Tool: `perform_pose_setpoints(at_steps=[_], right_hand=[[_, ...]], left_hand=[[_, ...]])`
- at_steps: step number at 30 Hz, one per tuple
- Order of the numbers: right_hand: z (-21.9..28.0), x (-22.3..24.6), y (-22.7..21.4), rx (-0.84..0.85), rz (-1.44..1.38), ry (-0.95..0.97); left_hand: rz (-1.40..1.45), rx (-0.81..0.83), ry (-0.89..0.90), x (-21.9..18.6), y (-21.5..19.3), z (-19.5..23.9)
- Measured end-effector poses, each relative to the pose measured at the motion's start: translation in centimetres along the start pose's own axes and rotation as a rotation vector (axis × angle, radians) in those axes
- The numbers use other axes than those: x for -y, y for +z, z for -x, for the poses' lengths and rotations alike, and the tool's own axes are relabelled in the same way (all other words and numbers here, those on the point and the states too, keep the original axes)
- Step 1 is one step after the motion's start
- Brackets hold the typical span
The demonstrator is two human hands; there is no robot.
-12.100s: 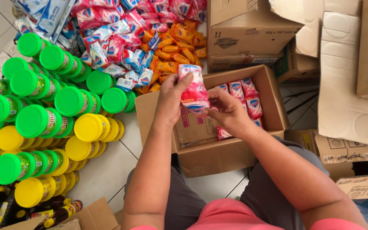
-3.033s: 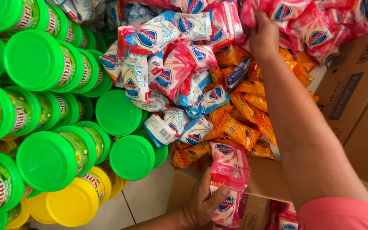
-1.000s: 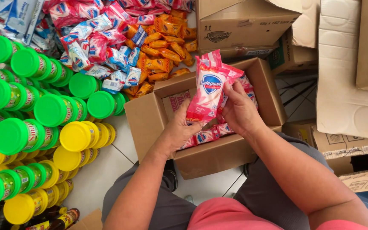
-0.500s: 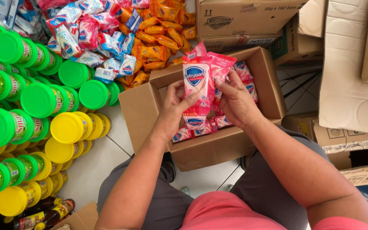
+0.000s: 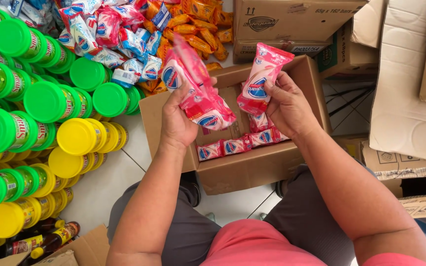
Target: The person packs packets of soap into a cardboard box by hand, picking them up from a pile of products and arranging them into organized rows inside the box.
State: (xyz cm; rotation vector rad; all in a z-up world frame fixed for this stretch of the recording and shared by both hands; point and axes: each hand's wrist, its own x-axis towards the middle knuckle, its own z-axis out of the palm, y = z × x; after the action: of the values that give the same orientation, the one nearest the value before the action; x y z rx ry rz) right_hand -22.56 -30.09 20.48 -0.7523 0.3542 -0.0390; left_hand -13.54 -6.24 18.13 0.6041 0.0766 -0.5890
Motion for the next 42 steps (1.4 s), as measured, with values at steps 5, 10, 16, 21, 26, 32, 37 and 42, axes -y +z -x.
perform_pose_setpoints(at_steps=[5, 10, 16, 21, 26, 32, 37, 42], right_hand=[[-0.3, 0.4, -1.9, -0.004, 0.174, -0.067], [0.6, 1.9, 0.2, 0.001, 0.252, -0.164], [2.4, 2.2, 5.5, -0.017, 0.129, -0.279], [1.6, -1.4, 6.7, -0.086, 0.052, -0.260], [2.5, -5.2, 4.7, -0.153, 0.025, -0.124], [2.5, -8.8, 0.9, -0.208, 0.317, -0.018], [1.9, -10.3, -1.0, -0.197, 0.396, 0.100], [2.0, -8.9, -0.7, -0.097, 0.749, 0.015]], left_hand=[[0.010, -0.081, 0.015, 2.3, -4.4, -1.6], [-0.110, -0.234, 0.023, 5.2, -4.4, -2.0], [0.015, -0.390, -0.169, 10.6, -5.6, -2.0], [0.183, -0.278, -0.108, 11.6, -4.7, -2.2], [0.210, -0.229, 0.007, 7.6, -3.6, -2.6], [0.269, -0.180, 0.147, 2.9, -1.2, -2.2], [0.142, -0.179, 0.189, 2.7, -1.2, -2.3], [0.138, -0.123, 0.151, 2.3, -1.3, -2.1]])
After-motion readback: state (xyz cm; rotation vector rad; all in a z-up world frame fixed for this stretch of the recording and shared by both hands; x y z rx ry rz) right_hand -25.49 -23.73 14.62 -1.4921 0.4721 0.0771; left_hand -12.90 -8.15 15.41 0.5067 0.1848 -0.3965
